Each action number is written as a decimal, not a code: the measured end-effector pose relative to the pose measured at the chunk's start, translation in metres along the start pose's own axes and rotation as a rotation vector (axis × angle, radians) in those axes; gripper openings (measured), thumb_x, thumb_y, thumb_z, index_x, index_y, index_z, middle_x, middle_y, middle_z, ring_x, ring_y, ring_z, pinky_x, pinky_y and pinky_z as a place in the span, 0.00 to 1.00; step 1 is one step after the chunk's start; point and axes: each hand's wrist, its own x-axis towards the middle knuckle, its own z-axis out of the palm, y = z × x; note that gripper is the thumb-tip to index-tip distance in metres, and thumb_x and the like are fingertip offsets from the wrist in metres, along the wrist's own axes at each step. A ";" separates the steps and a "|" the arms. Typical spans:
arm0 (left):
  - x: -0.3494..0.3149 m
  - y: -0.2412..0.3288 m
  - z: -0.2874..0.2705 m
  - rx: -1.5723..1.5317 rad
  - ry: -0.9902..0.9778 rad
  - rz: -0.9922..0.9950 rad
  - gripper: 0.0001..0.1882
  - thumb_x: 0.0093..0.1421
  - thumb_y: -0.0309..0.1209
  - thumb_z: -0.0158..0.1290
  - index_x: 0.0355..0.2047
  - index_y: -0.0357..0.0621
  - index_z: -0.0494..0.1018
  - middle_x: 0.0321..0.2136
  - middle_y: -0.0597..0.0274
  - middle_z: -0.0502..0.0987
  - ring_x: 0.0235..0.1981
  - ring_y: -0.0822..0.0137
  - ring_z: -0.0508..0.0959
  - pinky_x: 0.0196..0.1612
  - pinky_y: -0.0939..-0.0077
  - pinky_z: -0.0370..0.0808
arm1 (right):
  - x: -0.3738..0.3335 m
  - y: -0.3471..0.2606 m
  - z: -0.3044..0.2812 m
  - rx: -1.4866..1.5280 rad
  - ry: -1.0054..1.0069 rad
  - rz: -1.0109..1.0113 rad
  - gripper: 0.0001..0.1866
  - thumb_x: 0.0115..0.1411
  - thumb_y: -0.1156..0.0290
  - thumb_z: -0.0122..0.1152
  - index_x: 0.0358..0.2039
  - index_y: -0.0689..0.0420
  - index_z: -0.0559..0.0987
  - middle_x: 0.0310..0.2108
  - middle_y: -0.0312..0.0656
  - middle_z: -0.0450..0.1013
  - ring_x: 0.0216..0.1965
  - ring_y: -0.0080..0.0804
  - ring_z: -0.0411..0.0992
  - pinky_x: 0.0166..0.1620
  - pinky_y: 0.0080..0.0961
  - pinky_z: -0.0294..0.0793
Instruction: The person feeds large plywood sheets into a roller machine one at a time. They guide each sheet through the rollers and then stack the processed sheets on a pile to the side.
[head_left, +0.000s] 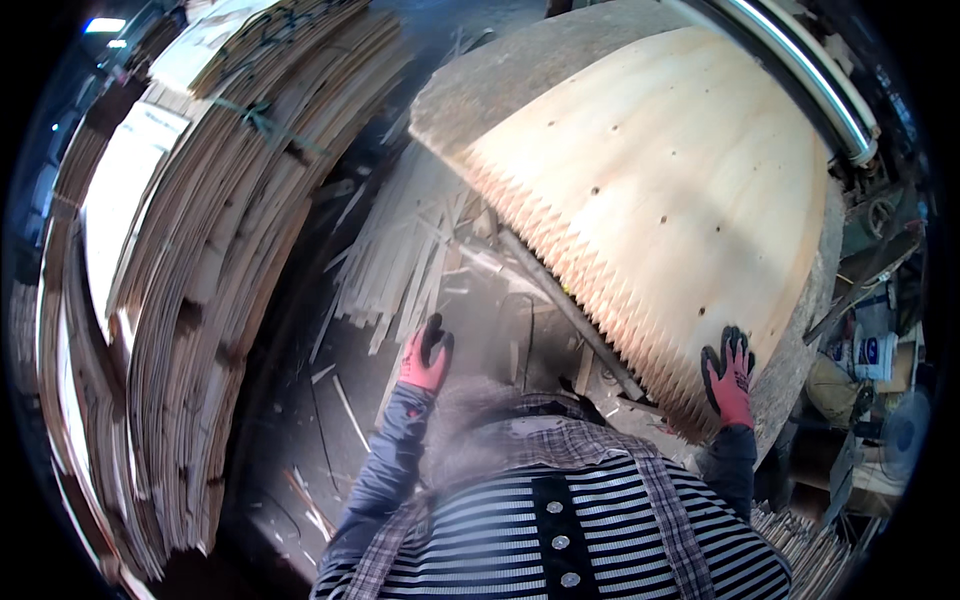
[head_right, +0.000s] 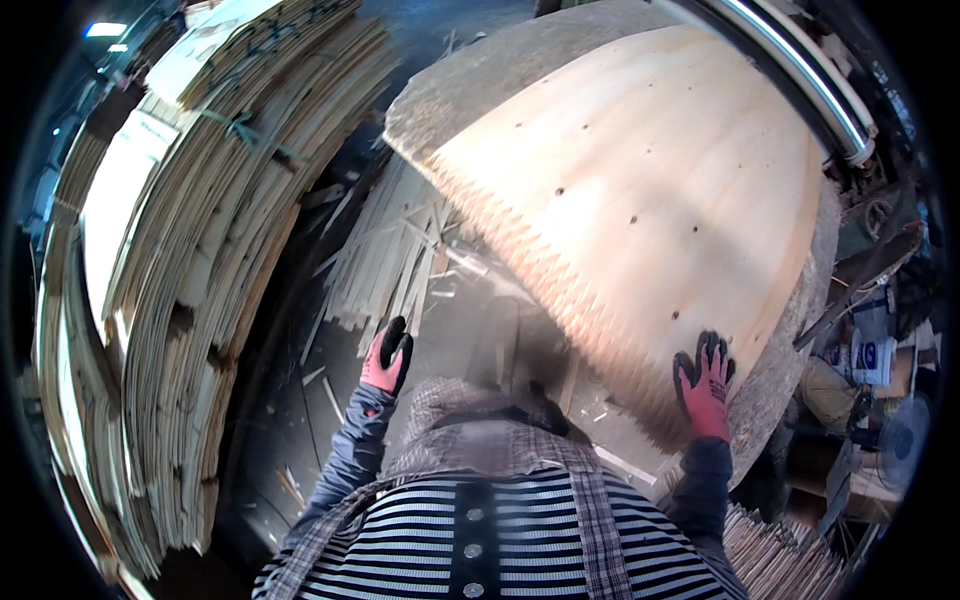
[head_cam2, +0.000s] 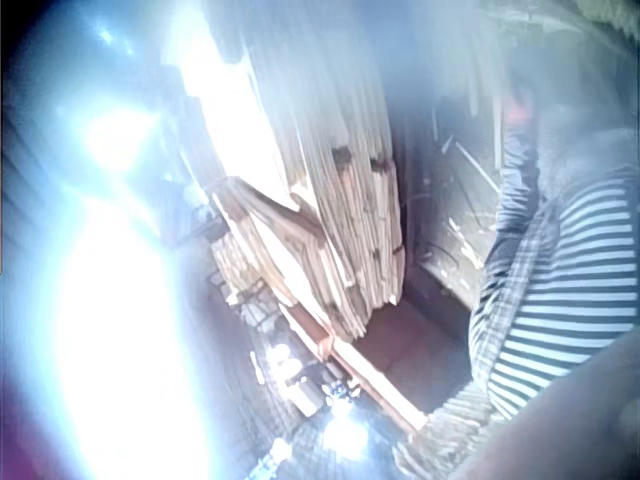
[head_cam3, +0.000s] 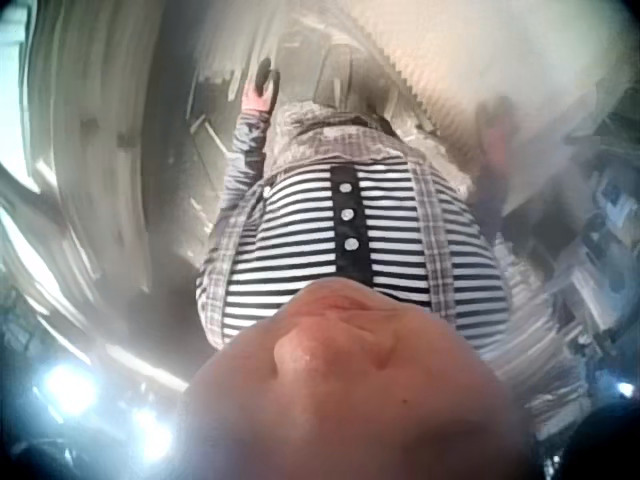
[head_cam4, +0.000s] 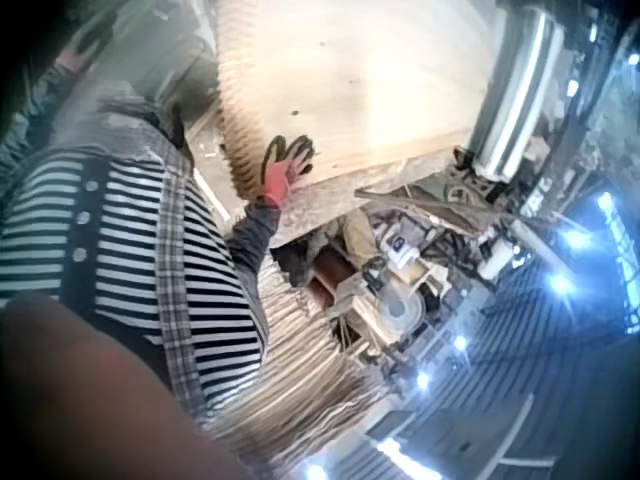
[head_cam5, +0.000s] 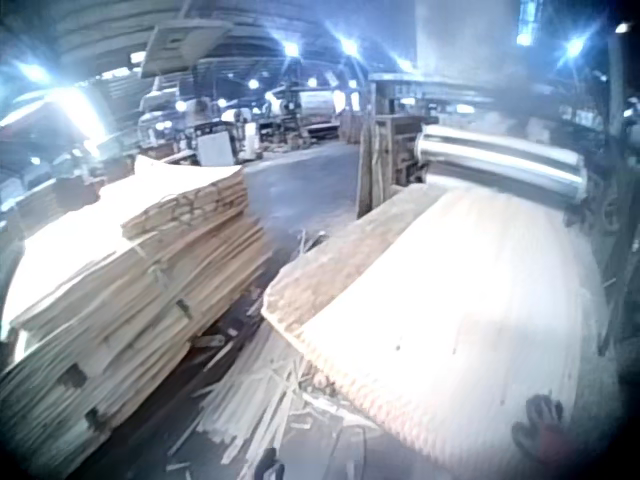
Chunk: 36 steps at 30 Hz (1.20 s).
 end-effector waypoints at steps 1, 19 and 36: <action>0.031 0.000 -0.002 0.040 -0.071 0.048 0.22 0.52 0.30 0.52 0.47 0.36 0.63 0.40 0.52 0.70 0.37 0.65 0.74 0.42 0.76 0.69 | 0.005 -0.008 -0.001 0.061 0.080 -0.021 0.33 0.52 0.57 0.51 0.56 0.54 0.55 0.58 0.49 0.47 0.59 0.47 0.44 0.60 0.38 0.41; 0.443 0.040 0.080 0.212 -0.855 0.284 0.16 0.48 0.37 0.56 0.34 0.38 0.72 0.27 0.59 0.77 0.28 0.71 0.75 0.35 0.80 0.71 | 0.009 -0.292 -0.042 0.454 0.238 0.241 0.42 0.44 0.56 0.59 0.56 0.61 0.53 0.57 0.53 0.49 0.58 0.50 0.46 0.59 0.40 0.43; 0.402 0.138 0.038 -0.539 -0.986 -0.143 0.11 0.50 0.27 0.51 0.33 0.32 0.71 0.28 0.62 0.74 0.29 0.74 0.71 0.36 0.83 0.67 | 0.016 -0.267 -0.082 0.293 0.772 0.155 0.25 0.35 0.72 0.63 0.39 0.55 0.72 0.40 0.49 0.68 0.39 0.49 0.67 0.43 0.39 0.67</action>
